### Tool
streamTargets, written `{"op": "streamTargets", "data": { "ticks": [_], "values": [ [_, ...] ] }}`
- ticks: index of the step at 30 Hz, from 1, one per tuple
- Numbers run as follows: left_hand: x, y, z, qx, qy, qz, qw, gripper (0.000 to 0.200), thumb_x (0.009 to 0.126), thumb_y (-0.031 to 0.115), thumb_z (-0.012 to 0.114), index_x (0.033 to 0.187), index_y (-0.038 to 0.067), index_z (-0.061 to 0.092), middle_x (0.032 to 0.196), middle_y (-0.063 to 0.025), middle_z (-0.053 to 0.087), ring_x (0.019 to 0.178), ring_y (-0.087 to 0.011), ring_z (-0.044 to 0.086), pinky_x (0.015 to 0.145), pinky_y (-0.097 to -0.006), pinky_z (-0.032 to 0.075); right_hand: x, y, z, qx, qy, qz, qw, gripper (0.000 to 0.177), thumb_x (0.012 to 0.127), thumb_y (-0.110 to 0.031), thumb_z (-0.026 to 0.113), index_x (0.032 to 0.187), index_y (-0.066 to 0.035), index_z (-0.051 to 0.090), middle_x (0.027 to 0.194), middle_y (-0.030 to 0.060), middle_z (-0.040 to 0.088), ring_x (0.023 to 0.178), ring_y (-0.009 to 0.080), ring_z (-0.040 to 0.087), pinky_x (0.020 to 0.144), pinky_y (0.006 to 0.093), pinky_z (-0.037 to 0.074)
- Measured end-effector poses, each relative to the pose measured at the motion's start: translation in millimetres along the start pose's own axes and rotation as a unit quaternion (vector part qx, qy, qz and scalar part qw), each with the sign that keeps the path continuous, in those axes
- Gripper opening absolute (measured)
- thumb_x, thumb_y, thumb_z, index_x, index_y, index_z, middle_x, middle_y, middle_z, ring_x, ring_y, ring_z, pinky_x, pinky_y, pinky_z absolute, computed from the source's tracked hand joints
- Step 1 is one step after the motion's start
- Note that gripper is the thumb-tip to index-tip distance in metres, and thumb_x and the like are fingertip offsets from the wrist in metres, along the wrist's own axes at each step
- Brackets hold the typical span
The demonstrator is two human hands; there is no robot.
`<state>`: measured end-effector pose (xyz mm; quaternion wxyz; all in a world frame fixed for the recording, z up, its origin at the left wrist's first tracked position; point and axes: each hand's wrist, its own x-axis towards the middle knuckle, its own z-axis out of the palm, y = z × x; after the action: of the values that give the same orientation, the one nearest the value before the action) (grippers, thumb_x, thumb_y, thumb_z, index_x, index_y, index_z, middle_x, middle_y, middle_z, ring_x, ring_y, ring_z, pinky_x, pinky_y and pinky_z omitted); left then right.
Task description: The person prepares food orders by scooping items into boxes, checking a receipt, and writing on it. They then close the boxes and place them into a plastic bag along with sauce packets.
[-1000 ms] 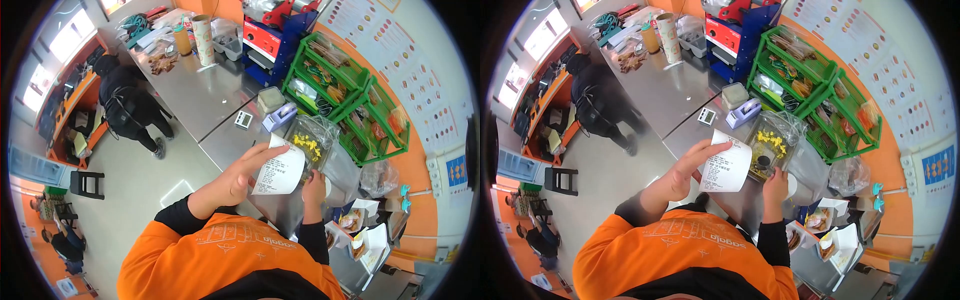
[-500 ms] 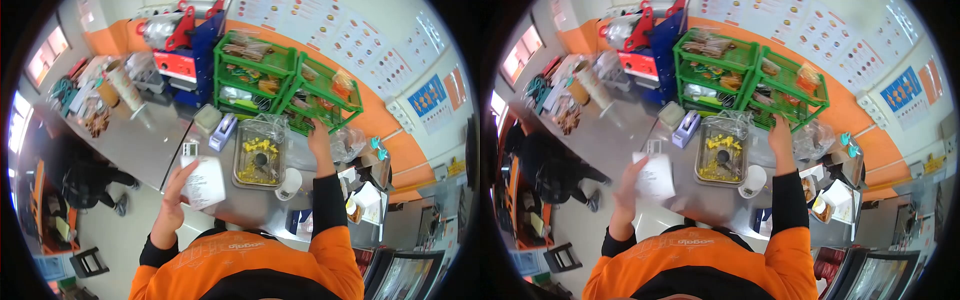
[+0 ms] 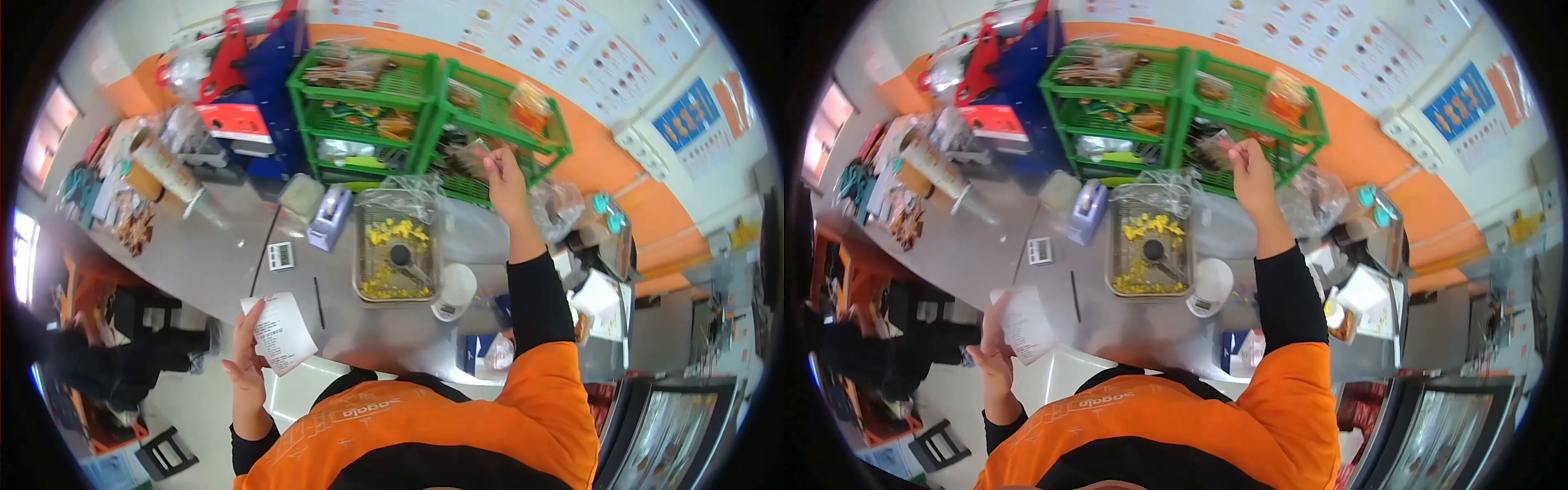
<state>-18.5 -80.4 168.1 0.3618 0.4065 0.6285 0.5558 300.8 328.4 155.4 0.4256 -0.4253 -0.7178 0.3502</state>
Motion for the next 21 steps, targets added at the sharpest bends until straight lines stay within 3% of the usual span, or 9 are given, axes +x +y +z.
{"op": "streamTargets", "data": {
  "ticks": [2, 5, 9, 14, 17, 18, 19, 21],
  "values": [
    [4, -7, 9, -0.024, -0.039, 0.004, 0.999, 0.119, 0.082, 0.092, 0.005, 0.152, 0.002, 0.039, 0.153, -0.0119, 0.04, 0.141, -0.0271, 0.039, 0.109, -0.0343, 0.037, -32, -7, -42, 0.257, -0.084, 0.086, 0.959, 0.012, 0.103, -0.016, 0.055, 0.1, -0.004, 0.053, 0.105, 0.0119, 0.068, 0.097, 0.0208, 0.069, 0.076, 0.0358, 0.06],
    [16, -22, 29, -0.084, -0.097, 0.032, 0.991, 0.12, 0.08, 0.094, 0.01, 0.153, 0.002, 0.036, 0.151, -0.0144, 0.043, 0.141, -0.0277, 0.039, 0.114, -0.0368, 0.032, -85, -18, -130, 0.187, -0.185, 0.16, 0.951, 0.014, 0.105, -0.015, 0.05, 0.109, -0.002, 0.053, 0.119, 0.0115, 0.065, 0.098, 0.0205, 0.068, 0.074, 0.0358, 0.063],
    [29, -15, 79, -0.078, -0.152, 0.04, 0.984, 0.121, 0.081, 0.093, 0.011, 0.152, -0.002, 0.035, 0.154, -0.0159, 0.039, 0.144, -0.0288, 0.035, 0.119, -0.0384, 0.023, -154, -16, -260, 0.051, -0.255, 0.28, 0.924, 0.023, 0.104, -0.015, 0.051, 0.12, 0.001, 0.058, 0.108, 0.0093, 0.067, 0.094, 0.019, 0.069, 0.07, 0.034, 0.063],
    [30, 2, 161, -0.043, -0.195, 0.042, 0.979, 0.117, 0.084, 0.09, 0.011, 0.152, -0.002, 0.035, 0.155, -0.0149, 0.038, 0.144, -0.028, 0.035, 0.119, -0.038, 0.021, -228, 75, -373, -0.053, -0.24, 0.43, 0.869, 0.018, 0.101, -0.01, 0.051, 0.109, -0.002, 0.065, 0.1, 0.0064, 0.072, 0.088, 0.0165, 0.07, 0.071, 0.0327, 0.06],
    [20, 11, 213, -0.077, -0.21, 0.058, 0.973, 0.115, 0.086, 0.088, 0.01, 0.152, -0.003, 0.036, 0.155, -0.0138, 0.038, 0.144, -0.0273, 0.035, 0.119, -0.0373, 0.022, -264, 139, -391, -0.096, -0.162, 0.36, 0.914, 0.022, 0.103, -0.014, 0.049, 0.105, -0.002, 0.067, 0.099, 0.0063, 0.072, 0.09, 0.0144, 0.067, 0.079, 0.0317, 0.055],
    [15, 11, 228, -0.075, -0.211, 0.053, 0.973, 0.115, 0.086, 0.088, 0.009, 0.152, -0.002, 0.036, 0.155, -0.0135, 0.037, 0.144, -0.0271, 0.035, 0.119, -0.0371, 0.022, -279, 173, -392, -0.195, -0.169, 0.225, 0.94, 0.024, 0.103, -0.018, 0.049, 0.106, -0.002, 0.067, 0.096, 0.0079, 0.071, 0.092, 0.0189, 0.067, 0.083, 0.0329, 0.053],
    [9, 12, 242, -0.07, -0.209, 0.047, 0.974, 0.115, 0.086, 0.088, 0.008, 0.152, -0.002, 0.036, 0.156, -0.0132, 0.037, 0.144, -0.0269, 0.035, 0.119, -0.0369, 0.022, -287, 187, -393, -0.268, -0.189, 0.165, 0.93, 0.024, 0.102, -0.02, 0.05, 0.109, -0.004, 0.067, 0.096, 0.012, 0.069, 0.093, 0.0263, 0.067, 0.086, 0.0344, 0.052],
    [-5, 18, 269, -0.052, -0.194, 0.033, 0.979, 0.115, 0.086, 0.088, 0.007, 0.152, -0.001, 0.037, 0.155, -0.0129, 0.038, 0.143, -0.0266, 0.035, 0.119, -0.0366, 0.022, -308, 221, -387, -0.255, -0.216, 0.174, 0.926, 0.026, 0.101, -0.019, 0.05, 0.116, -0.008, 0.067, 0.109, 0.0153, 0.069, 0.104, 0.0306, 0.066, 0.092, 0.0378, 0.051]
  ]
}}
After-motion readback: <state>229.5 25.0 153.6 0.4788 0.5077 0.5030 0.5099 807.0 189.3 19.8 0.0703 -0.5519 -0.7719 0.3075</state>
